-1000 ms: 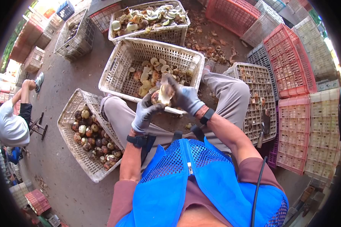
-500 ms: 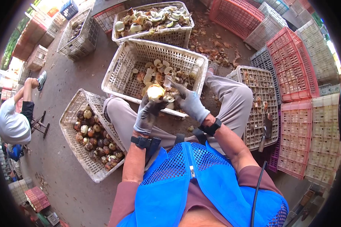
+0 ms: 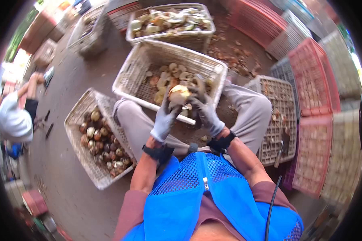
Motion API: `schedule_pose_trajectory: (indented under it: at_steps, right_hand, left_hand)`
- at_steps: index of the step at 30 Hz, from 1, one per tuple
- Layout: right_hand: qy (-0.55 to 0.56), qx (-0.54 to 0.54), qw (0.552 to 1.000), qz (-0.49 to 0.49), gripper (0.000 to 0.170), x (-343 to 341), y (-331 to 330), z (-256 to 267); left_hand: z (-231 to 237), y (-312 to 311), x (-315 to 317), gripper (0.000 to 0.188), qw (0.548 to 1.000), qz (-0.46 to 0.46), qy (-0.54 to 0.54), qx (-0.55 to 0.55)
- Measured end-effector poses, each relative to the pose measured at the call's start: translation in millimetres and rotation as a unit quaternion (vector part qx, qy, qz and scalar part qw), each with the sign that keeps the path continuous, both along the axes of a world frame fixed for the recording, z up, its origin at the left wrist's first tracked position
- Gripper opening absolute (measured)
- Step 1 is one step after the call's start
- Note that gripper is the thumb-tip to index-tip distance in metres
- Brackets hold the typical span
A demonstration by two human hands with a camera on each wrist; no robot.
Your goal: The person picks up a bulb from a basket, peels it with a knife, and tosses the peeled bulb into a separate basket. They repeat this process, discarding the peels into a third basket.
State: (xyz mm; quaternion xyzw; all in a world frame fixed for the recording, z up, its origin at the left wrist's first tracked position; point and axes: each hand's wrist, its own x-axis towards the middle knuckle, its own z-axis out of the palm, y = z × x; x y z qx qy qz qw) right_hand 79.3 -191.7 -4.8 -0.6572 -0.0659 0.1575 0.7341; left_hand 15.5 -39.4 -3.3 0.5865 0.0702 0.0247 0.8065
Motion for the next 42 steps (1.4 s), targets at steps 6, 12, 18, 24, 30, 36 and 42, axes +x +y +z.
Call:
schedule_pose_trajectory:
  at_steps: [6,12,18,24,30,36,42]
  right_hand:
    - [-0.131,-0.097,0.980,-0.116,0.037,48.8,6.4,-58.4]
    - [0.118,-0.113,0.987,-0.006,0.032,18.4,-35.0,-81.7]
    - [0.140,-0.137,0.980,0.009,0.032,11.3,-3.3,-56.2]
    - [0.109,-0.206,0.970,0.067,0.029,1.8,19.3,-63.3]
    - [0.089,-0.243,0.961,0.097,0.027,-6.5,30.5,-61.7]
    - [0.086,-0.273,0.952,0.112,0.026,-3.6,30.0,-68.5]
    - [0.074,-0.272,0.952,0.117,0.027,-4.1,26.6,-68.4]
  left_hand:
    - [-4.6,74.9,-11.7,0.057,0.978,0.111,0.006,0.178]
    - [34.5,221.2,-174.3,0.047,0.931,0.310,0.111,0.156]
    - [-89.3,325.1,-327.6,0.053,0.780,0.212,0.426,0.407]
    - [-176.6,332.1,-330.7,0.057,0.687,-0.050,0.552,0.470]
    - [-211.6,338.9,-288.3,0.063,0.623,-0.205,0.641,0.398]
    - [-289.0,324.3,-292.3,0.060,0.571,-0.190,0.678,0.422]
    - [-256.4,322.2,-281.4,0.089,0.604,-0.160,0.663,0.411]
